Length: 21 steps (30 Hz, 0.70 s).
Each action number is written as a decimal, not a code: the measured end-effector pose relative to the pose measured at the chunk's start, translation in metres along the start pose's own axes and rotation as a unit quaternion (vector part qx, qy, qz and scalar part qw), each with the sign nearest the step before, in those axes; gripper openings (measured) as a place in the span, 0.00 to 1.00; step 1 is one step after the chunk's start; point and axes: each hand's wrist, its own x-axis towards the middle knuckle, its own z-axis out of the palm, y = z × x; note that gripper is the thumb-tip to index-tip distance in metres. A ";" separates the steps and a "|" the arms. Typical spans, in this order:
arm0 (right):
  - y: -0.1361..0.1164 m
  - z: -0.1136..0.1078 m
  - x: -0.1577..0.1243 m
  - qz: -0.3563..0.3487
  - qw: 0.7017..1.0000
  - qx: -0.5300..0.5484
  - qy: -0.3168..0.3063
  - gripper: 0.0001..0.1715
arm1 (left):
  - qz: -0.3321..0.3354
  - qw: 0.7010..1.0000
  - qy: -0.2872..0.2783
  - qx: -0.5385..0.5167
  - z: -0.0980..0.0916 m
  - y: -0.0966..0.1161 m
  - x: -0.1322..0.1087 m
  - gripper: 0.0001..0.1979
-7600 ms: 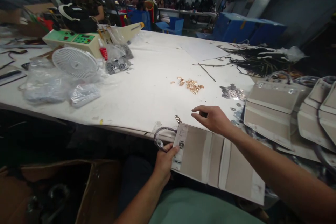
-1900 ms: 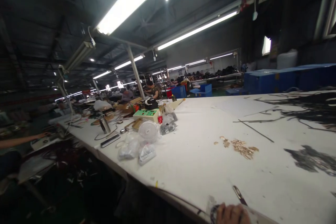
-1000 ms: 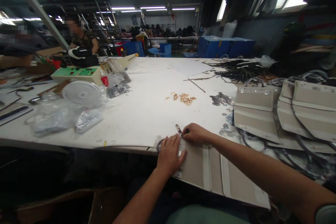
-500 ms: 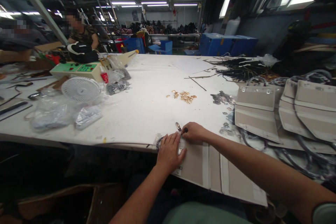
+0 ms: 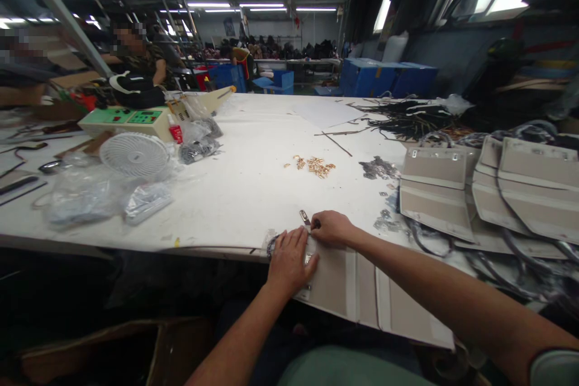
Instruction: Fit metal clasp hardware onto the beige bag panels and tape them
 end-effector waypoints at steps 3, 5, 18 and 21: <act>0.000 -0.001 -0.001 0.007 1.000 -0.001 -0.004 0.12 | -0.003 1.000 -0.011 -0.006 -0.004 0.000 0.003 0.31; 0.000 -0.002 0.000 0.015 1.000 0.011 -0.016 0.13 | -0.014 0.999 -0.028 -0.021 -0.010 -0.001 0.007 0.30; 0.013 -0.003 -0.006 0.021 0.994 0.100 -0.025 0.12 | -0.125 0.962 -0.224 -0.089 -0.030 -0.024 0.095 0.11; 0.022 -0.004 -0.006 0.010 0.990 0.136 -0.034 0.12 | -0.133 0.949 -0.259 -0.124 -0.027 -0.026 0.105 0.10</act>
